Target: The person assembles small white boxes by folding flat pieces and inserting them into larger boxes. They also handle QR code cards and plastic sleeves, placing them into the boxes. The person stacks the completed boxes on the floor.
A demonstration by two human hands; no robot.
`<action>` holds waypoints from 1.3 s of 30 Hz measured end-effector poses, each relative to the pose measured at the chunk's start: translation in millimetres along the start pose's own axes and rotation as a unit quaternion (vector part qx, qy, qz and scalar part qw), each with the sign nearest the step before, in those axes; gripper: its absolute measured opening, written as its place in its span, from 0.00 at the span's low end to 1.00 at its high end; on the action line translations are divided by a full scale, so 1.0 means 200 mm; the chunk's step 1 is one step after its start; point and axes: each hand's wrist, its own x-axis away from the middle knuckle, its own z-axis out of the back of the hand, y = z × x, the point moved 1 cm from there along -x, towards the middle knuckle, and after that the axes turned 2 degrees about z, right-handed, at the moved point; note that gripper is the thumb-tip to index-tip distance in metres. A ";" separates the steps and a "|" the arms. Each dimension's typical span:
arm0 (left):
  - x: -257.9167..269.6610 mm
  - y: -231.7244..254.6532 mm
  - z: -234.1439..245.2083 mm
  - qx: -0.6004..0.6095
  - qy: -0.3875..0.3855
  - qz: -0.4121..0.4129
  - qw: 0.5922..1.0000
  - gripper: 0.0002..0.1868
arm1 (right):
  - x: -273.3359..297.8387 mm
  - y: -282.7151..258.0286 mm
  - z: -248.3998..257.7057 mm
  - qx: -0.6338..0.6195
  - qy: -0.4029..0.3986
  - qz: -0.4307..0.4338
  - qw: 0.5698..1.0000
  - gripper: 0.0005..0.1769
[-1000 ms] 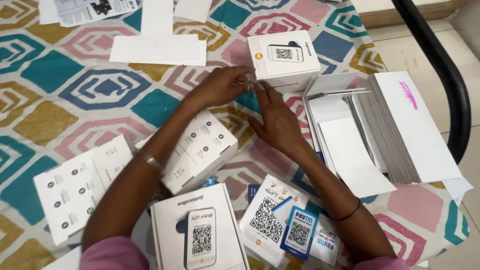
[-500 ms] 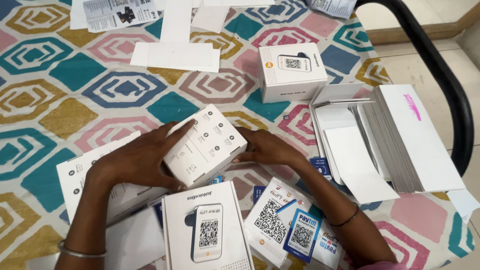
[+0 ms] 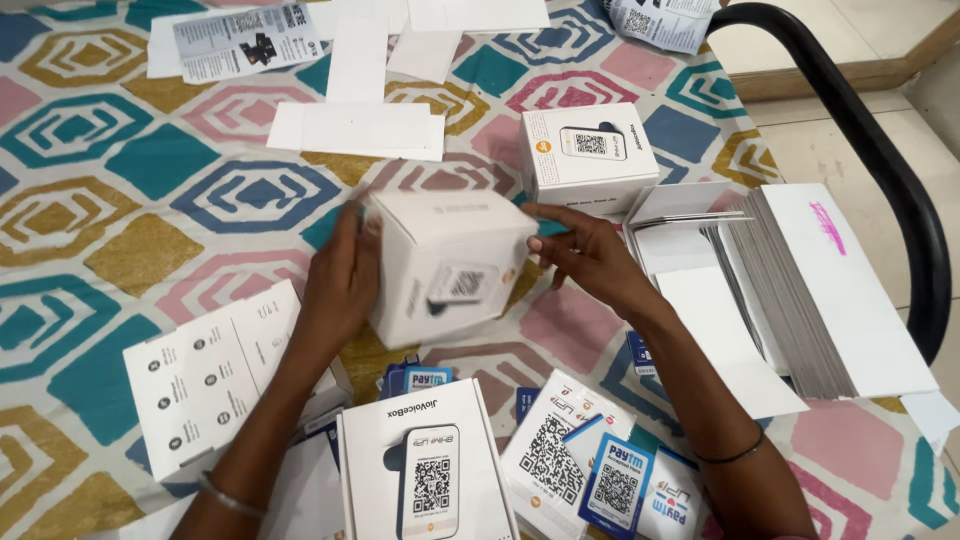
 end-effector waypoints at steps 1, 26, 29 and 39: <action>-0.02 0.01 -0.03 0.001 0.051 0.000 0.999 0.33 | 0.01 -0.02 -0.01 0.006 0.007 -0.009 1.000 0.31; -0.66 -0.07 -0.39 0.492 0.223 0.153 0.828 0.19 | -0.11 -0.04 -0.26 0.446 0.094 0.196 0.868 0.47; -0.73 -0.14 -0.39 0.397 0.165 0.135 0.893 0.18 | -0.07 -0.01 -0.31 0.488 0.100 0.148 0.855 0.45; -1.09 -0.61 0.04 -0.327 0.055 -0.070 0.941 0.24 | -0.08 0.00 -0.34 0.629 0.197 0.252 0.709 0.26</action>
